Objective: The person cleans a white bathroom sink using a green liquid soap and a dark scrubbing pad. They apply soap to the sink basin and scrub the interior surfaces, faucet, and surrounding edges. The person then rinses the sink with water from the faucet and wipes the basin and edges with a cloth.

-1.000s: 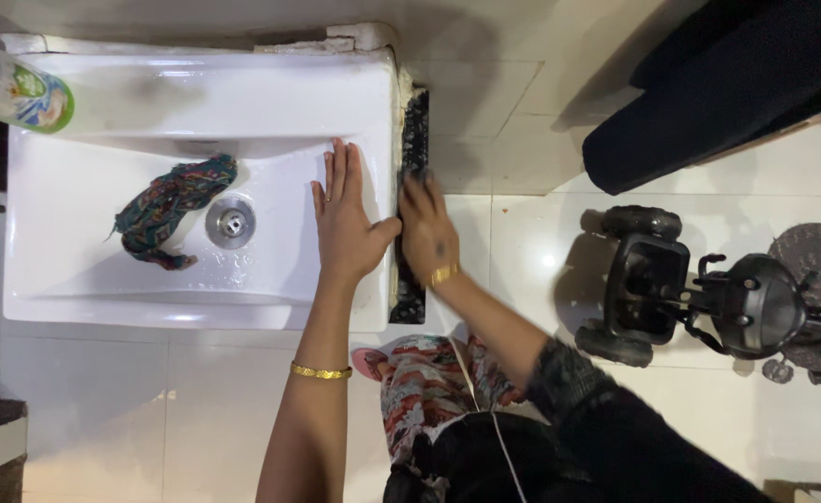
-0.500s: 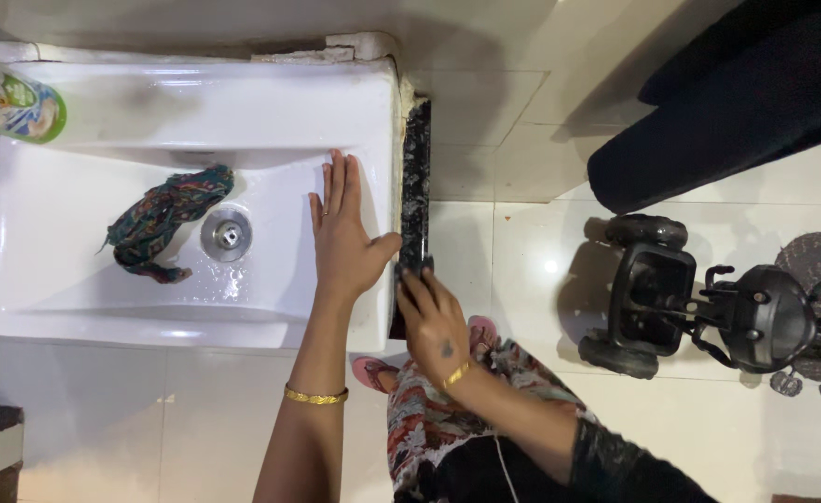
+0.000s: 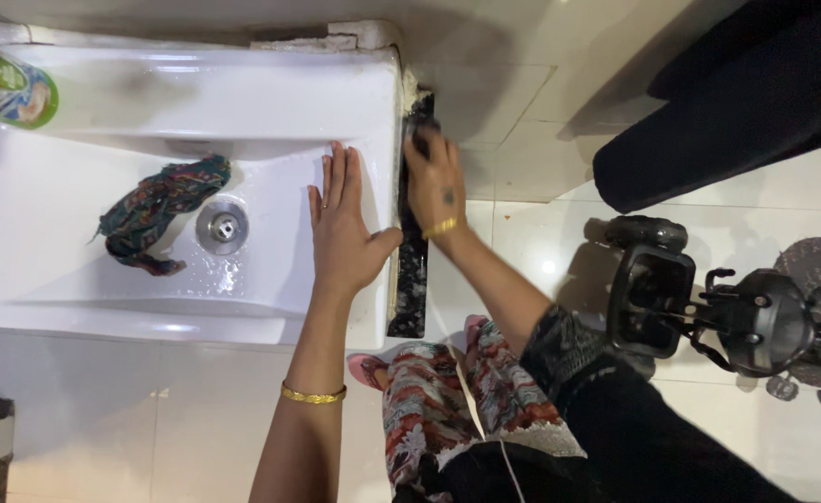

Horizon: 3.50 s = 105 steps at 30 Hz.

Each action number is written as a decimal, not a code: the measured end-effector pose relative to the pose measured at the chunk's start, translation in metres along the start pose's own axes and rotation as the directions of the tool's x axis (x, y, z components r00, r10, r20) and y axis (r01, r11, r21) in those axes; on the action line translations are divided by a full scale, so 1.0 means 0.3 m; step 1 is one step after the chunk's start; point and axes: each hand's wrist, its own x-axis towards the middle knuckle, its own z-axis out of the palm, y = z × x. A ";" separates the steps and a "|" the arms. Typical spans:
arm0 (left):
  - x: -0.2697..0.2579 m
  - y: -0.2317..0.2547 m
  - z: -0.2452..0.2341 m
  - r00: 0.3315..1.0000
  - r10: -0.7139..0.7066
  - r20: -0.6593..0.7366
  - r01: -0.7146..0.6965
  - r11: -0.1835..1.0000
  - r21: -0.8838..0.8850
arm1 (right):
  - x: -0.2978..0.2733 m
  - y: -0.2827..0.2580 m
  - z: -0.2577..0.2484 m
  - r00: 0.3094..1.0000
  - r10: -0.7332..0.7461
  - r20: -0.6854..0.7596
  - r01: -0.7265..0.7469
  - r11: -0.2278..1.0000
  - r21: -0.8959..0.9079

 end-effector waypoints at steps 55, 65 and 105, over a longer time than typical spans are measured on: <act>0.013 -0.006 -0.007 1.000 0.007 0.009 -0.007 1.000 0.017 | -0.265 -0.019 -0.040 0.997 -0.015 0.080 -0.004 0.972 0.235; 0.022 -0.012 -0.015 0.998 0.003 0.066 -0.003 1.000 0.008 | 0.068 0.121 0.052 0.999 0.040 0.021 -0.044 0.976 0.213; -0.335 -0.786 -0.691 0.900 0.413 0.137 -0.435 0.851 0.294 | -0.783 -0.616 -0.020 1.000 -0.024 -0.013 0.014 0.862 -0.507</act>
